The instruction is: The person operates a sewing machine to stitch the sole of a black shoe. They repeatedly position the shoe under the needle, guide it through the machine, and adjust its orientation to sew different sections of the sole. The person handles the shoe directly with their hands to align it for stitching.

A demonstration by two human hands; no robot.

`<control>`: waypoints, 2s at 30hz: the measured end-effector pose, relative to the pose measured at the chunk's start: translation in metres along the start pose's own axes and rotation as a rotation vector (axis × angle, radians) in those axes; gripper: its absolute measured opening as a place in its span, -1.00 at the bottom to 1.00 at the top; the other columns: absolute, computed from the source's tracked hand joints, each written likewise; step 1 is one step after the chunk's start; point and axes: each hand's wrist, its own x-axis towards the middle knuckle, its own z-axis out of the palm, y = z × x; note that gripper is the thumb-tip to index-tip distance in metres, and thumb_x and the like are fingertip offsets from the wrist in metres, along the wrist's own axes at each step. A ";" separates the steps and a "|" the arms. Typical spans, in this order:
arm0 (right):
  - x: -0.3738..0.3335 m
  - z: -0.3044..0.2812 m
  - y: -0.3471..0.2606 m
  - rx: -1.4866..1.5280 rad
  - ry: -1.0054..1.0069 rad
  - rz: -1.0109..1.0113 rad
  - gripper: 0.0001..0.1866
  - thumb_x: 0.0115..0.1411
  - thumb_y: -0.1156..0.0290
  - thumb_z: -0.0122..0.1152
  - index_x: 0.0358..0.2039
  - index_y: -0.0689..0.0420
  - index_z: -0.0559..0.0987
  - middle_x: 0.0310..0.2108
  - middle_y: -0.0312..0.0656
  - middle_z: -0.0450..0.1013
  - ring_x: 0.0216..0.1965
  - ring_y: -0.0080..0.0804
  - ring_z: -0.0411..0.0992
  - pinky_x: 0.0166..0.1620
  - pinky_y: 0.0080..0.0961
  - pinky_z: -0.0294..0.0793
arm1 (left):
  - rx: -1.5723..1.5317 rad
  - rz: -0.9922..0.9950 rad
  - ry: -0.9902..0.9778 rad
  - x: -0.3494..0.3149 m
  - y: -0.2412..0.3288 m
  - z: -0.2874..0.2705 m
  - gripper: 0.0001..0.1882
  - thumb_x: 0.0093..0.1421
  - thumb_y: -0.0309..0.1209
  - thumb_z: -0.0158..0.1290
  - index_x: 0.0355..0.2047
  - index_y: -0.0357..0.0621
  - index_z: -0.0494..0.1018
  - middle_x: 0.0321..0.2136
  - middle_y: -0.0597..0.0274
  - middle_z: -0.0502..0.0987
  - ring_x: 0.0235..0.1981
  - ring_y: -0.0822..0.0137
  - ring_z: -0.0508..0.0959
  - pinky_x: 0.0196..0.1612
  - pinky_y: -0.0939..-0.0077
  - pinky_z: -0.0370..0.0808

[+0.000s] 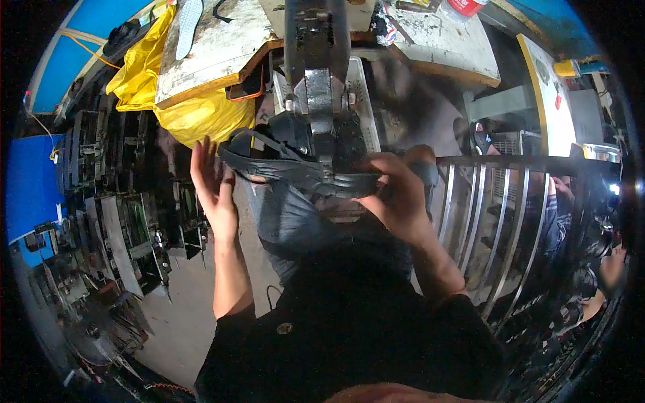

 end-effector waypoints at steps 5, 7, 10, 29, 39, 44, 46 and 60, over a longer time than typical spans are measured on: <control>0.013 -0.004 -0.011 -0.207 -0.046 -0.113 -0.40 -0.01 0.52 0.56 0.04 0.14 0.47 0.00 -0.03 0.52 0.01 -0.09 0.53 0.02 -0.29 0.54 | 0.355 0.461 -0.431 0.008 0.060 0.032 -0.17 -0.02 -0.61 0.18 0.33 -0.23 0.25 0.38 -0.07 0.25 0.45 -0.15 0.12 0.47 -0.11 -0.06; 0.017 -0.001 -0.015 -0.184 -0.060 -0.093 -0.38 -0.03 0.47 0.58 0.03 0.13 0.46 -0.04 -0.02 0.54 -0.02 -0.01 0.55 0.01 -0.25 0.55 | 0.462 0.545 -0.535 0.014 0.076 0.046 -0.10 -0.10 -0.38 0.43 0.26 -0.28 0.30 0.30 -0.17 0.32 0.43 -0.25 0.14 0.41 -0.11 0.07; 0.019 0.006 -0.021 -0.138 -0.084 -0.048 -0.39 -0.02 0.47 0.57 0.02 0.14 0.45 -0.06 -0.01 0.53 -0.04 0.01 0.55 0.00 -0.25 0.56 | 0.565 0.503 -0.580 0.014 0.082 0.051 -0.18 -0.19 -0.42 0.47 0.14 -0.17 0.38 0.27 -0.05 0.34 0.42 -0.25 0.13 0.40 -0.28 0.04; 0.040 0.010 -0.059 -0.485 -0.138 -0.147 -0.48 -0.01 0.40 0.56 -0.04 0.13 0.52 -0.13 -0.08 0.55 -0.15 -0.07 0.56 -0.10 -0.27 0.56 | 0.210 0.237 -0.552 0.007 0.044 0.059 -0.54 -0.22 -0.56 0.45 -0.24 -0.19 0.57 0.01 0.10 0.53 0.00 0.07 0.47 0.10 0.23 0.40; -0.014 0.003 0.052 -0.143 0.016 0.089 0.17 -0.25 0.33 0.71 0.36 0.14 0.21 0.27 0.06 0.24 0.31 -0.06 0.25 0.31 -0.17 0.27 | -0.395 -0.297 -0.546 -0.021 0.012 0.071 -0.43 -0.12 -0.77 0.40 -0.07 -0.24 0.47 -0.03 0.23 0.50 0.01 0.36 0.53 0.09 0.42 0.51; -0.048 0.008 0.119 -0.233 -0.050 0.186 0.09 -0.05 0.32 0.57 0.42 0.22 0.12 0.35 0.16 0.17 0.39 0.07 0.16 0.40 -0.19 0.16 | -0.547 -0.343 -0.543 -0.029 0.003 0.075 -0.39 -0.09 -0.83 0.35 -0.02 -0.25 0.43 -0.04 0.23 0.50 0.00 0.35 0.57 0.10 0.40 0.57; -0.044 0.006 0.113 -0.208 -0.094 0.182 -0.04 0.02 0.37 0.50 0.38 0.21 0.19 0.30 0.16 0.23 0.34 0.13 0.22 0.35 -0.16 0.23 | -0.549 -0.337 -0.535 -0.030 -0.001 0.074 -0.37 -0.09 -0.82 0.35 0.00 -0.24 0.41 -0.05 0.23 0.50 0.00 0.35 0.57 0.08 0.40 0.59; -0.022 -0.037 0.051 -0.402 -0.170 -0.014 -0.21 0.11 0.52 0.36 0.38 -0.07 0.36 0.18 0.11 0.36 0.14 0.14 0.41 0.18 -0.16 0.43 | -0.568 -0.349 -0.481 -0.030 -0.008 0.078 -0.37 -0.11 -0.82 0.35 -0.05 -0.11 0.39 -0.10 0.27 0.54 -0.09 0.37 0.61 0.00 0.42 0.62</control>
